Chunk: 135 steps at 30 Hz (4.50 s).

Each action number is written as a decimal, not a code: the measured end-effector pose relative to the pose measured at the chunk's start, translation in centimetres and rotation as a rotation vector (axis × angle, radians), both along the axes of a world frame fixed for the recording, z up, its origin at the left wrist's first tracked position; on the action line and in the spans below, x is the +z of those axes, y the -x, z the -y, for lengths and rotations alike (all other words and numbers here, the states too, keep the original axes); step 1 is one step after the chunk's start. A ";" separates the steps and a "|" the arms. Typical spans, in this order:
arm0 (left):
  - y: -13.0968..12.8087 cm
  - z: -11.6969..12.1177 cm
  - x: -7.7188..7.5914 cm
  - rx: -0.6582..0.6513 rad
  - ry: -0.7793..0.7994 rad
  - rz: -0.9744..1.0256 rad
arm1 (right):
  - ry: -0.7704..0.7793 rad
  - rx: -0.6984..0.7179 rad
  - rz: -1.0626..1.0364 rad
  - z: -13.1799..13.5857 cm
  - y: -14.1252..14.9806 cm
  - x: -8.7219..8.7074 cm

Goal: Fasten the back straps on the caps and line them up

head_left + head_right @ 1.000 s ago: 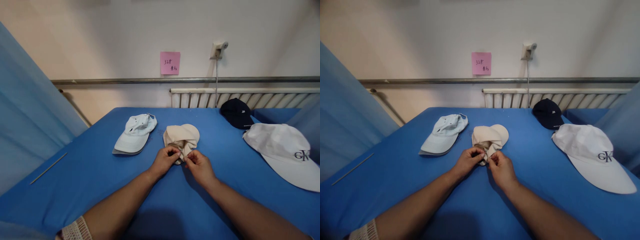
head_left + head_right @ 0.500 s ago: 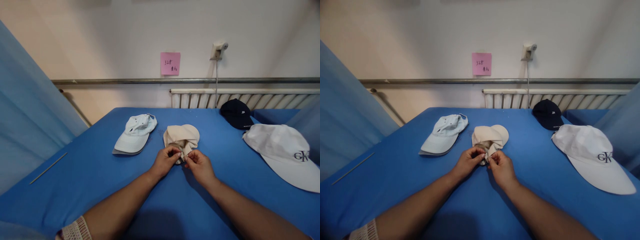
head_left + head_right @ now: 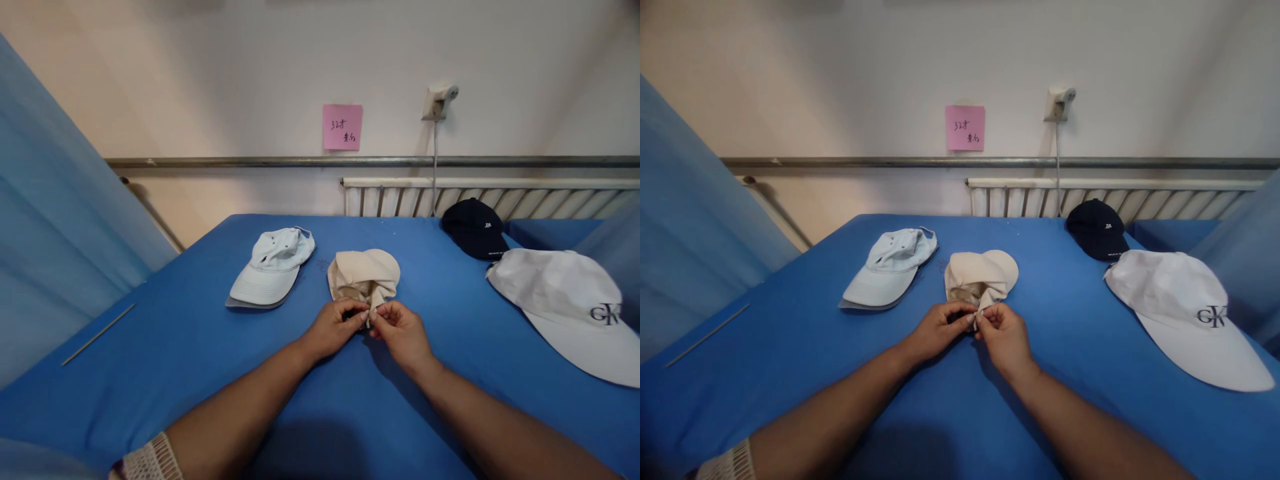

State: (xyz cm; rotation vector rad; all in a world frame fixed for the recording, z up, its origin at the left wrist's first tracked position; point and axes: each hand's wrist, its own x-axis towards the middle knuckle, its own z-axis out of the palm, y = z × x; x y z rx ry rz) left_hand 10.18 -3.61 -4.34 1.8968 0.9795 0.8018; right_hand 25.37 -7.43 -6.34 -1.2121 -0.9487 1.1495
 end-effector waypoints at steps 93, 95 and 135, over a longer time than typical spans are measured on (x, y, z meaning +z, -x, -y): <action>0.7 0.4 1.3 0.248 -0.168 0.043 | -0.687 0.138 1.271 -0.4 -3.4 3.0; 0.8 0.7 1.7 0.199 -0.253 -0.010 | -0.656 0.169 1.187 -0.2 -3.6 3.1; 1.3 1.0 1.4 -0.007 -0.829 -0.166 | -0.611 0.258 0.844 0.5 -3.3 3.0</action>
